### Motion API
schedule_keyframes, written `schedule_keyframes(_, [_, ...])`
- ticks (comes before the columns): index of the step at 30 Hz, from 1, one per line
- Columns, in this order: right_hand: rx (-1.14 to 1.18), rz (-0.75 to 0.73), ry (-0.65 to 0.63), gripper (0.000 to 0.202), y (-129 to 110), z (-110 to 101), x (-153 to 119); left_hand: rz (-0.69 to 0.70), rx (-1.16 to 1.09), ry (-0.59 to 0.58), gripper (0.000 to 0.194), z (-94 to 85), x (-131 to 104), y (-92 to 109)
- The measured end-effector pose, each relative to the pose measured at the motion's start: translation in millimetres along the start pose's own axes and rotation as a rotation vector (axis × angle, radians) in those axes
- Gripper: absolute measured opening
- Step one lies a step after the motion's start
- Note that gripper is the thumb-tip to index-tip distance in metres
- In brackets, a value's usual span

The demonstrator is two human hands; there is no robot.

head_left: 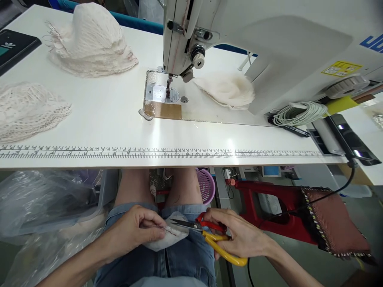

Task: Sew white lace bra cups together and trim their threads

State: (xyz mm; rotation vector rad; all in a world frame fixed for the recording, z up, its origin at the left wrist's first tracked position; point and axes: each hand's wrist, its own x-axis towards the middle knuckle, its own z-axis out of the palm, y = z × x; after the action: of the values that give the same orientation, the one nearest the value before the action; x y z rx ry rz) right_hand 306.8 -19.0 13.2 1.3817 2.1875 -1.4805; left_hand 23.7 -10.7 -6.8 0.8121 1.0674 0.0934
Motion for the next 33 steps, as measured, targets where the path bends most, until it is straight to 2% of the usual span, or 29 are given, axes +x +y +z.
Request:
schedule_keyframes(8, [-0.033,-0.014,-0.001,0.039,1,6,-3,-0.016,0.009,0.022,0.030,2.5,-3,3])
schedule_keyframes(16, [-0.053,-0.013,0.142,0.024,1,6,-9,-0.018,0.004,0.004,0.030,-0.3,-4,5])
schedule_keyframes(20, [-0.088,-0.047,0.133,0.036,-1,6,-8,-0.020,0.020,0.011,0.027,1.3,-5,7])
schedule_keyframes(33, [-0.097,-0.053,0.094,0.039,3,12,-1,-0.017,0.004,0.036,0.024,-0.5,-4,1])
